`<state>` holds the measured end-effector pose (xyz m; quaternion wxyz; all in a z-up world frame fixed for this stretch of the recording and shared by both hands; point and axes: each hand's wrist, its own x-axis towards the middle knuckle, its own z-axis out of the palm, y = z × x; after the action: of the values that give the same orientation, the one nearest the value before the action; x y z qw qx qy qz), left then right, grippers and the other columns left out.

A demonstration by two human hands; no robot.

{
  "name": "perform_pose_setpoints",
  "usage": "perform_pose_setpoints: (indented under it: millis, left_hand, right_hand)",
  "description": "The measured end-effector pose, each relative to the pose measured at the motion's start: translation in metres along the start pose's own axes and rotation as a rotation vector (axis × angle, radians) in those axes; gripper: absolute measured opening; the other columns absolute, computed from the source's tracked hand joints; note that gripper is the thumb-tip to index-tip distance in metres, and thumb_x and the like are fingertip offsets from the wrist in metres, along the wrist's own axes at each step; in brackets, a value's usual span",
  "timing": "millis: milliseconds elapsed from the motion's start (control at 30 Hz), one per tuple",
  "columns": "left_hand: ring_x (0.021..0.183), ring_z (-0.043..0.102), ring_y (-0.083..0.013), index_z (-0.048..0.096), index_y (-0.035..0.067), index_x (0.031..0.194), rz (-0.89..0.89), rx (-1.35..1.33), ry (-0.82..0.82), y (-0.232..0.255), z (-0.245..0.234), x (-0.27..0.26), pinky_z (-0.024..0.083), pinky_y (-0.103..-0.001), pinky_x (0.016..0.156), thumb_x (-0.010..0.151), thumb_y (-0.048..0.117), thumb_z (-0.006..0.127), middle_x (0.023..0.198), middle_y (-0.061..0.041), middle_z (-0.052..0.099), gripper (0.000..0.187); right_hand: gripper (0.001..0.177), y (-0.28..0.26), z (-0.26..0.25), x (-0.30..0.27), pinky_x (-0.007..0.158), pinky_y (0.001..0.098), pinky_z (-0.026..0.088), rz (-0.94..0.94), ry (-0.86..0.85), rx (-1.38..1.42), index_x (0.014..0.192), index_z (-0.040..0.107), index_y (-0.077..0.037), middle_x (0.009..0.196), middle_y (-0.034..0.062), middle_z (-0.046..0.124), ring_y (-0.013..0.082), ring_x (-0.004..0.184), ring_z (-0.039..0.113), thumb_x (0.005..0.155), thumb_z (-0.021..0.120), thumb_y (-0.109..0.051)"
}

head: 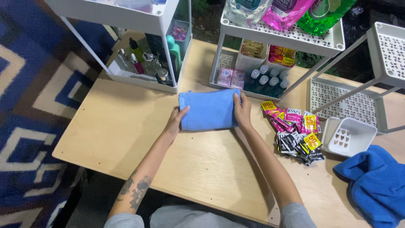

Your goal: The person handles several pump bottles of liquid soap, placing them on a white shelf unit. Then the person folds multiple blue towels and places them on the same shelf. The scene shows a table with cleaning supplies and small packets.

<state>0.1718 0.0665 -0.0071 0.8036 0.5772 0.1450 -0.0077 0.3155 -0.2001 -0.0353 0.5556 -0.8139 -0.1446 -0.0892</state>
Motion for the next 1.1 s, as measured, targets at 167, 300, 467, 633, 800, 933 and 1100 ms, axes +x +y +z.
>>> perform_pose_setpoints:
  millis: [167,300,467,633,800,933,1100]
  left_hand:
    - [0.092,0.070,-0.0182,0.066,-0.001,0.122,-0.023,0.170,0.084,-0.010,-0.001,0.012,0.058,-0.037,0.079,0.085,0.032,0.076,0.106,-0.010,0.075,0.050]
    - [0.095,0.073,-0.0226,0.066,0.003,0.123,0.117,0.460,0.259,0.014,0.017,0.000,0.057,-0.036,0.080,0.089,0.036,0.073,0.105,-0.014,0.078,0.048]
    - [0.094,0.073,-0.0325,0.066,0.004,0.111,0.115,1.077,0.463,0.050,0.027,-0.026,0.056,-0.045,0.077,0.088,0.042,0.073,0.103,-0.016,0.074,0.046]
    - [0.103,0.070,-0.0346,0.064,0.004,0.118,-0.019,1.065,0.387,0.048,0.026,-0.014,0.055,-0.047,0.088,0.088,0.051,0.076,0.107,-0.018,0.074,0.057]
    - [0.111,0.067,-0.0325,0.060,0.002,0.124,0.092,0.838,0.355,0.019,0.010,0.002,0.051,-0.044,0.093,0.081,0.036,0.077,0.118,-0.019,0.070,0.058]
    - [0.109,0.069,-0.0267,0.059,0.002,0.126,0.065,0.552,0.312,0.002,-0.030,0.004,0.053,-0.038,0.093,0.083,0.030,0.074,0.116,-0.016,0.072,0.053]
    - [0.101,0.071,-0.0267,0.058,0.008,0.126,-0.009,0.554,0.446,0.045,-0.145,-0.019,0.056,-0.039,0.088,0.081,0.029,0.074,0.109,-0.014,0.075,0.052]
  right_hand:
    - [0.042,0.013,0.021,0.015,0.084,0.0509,0.051,-0.017,0.099,-0.196,0.121,0.060,0.004,0.104,0.0298,0.069,0.0451,0.098,0.067,0.102,0.063,-0.033]
    - [0.042,-0.020,0.015,0.010,0.083,0.0534,0.052,-0.011,0.115,-0.215,0.118,0.059,0.003,0.104,0.0285,0.071,0.0475,0.098,0.067,0.099,0.063,-0.034]
    - [0.045,-0.058,-0.006,0.002,0.075,0.0570,0.050,0.140,0.027,-0.523,0.111,0.057,0.003,0.092,0.0287,0.068,0.0495,0.087,0.066,0.096,0.065,-0.038]
    - [0.055,-0.033,-0.008,0.008,0.085,0.0519,0.053,0.235,-0.116,-0.493,0.112,0.060,0.006,0.100,0.0291,0.070,0.0453,0.095,0.068,0.094,0.070,-0.044]
    - [0.059,-0.004,-0.013,0.015,0.088,0.0375,0.057,0.448,-0.377,0.219,0.129,0.061,0.005,0.117,0.0220,0.072,0.0266,0.100,0.071,0.089,0.075,-0.036]
    - [0.057,-0.029,-0.008,-0.002,0.081,0.0313,0.059,0.698,-0.524,0.418,0.131,0.059,0.002,0.112,0.0128,0.073,0.0184,0.095,0.071,0.089,0.074,-0.034]
    - [0.061,-0.107,0.063,-0.030,0.066,0.0327,0.062,0.621,-0.764,0.310,0.132,0.055,-0.007,0.107,0.0088,0.070,0.0147,0.089,0.070,0.082,0.076,-0.036]
